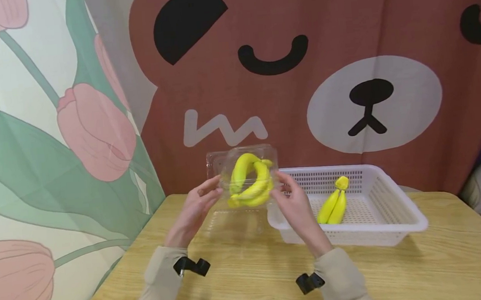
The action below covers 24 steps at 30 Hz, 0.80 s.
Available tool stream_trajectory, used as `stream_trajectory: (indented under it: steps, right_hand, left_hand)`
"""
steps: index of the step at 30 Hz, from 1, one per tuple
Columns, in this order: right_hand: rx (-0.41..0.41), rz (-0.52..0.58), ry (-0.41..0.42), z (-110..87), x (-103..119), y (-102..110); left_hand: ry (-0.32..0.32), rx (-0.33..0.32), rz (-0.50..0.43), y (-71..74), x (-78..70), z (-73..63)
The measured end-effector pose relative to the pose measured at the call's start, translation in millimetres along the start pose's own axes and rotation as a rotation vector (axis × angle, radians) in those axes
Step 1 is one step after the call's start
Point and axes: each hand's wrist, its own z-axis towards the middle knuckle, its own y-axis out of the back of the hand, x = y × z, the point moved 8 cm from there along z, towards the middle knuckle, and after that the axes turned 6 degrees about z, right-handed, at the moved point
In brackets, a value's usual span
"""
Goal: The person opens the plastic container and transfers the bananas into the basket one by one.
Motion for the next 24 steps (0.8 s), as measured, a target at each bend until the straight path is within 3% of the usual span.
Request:
stream_trajectory:
  steps: [24]
  right_hand:
    - [-0.048, -0.142, 0.001, -19.2, 0, 64]
  left_hand:
    - [-0.015, 0.099, -0.040, -66.2, 1.8, 11.8]
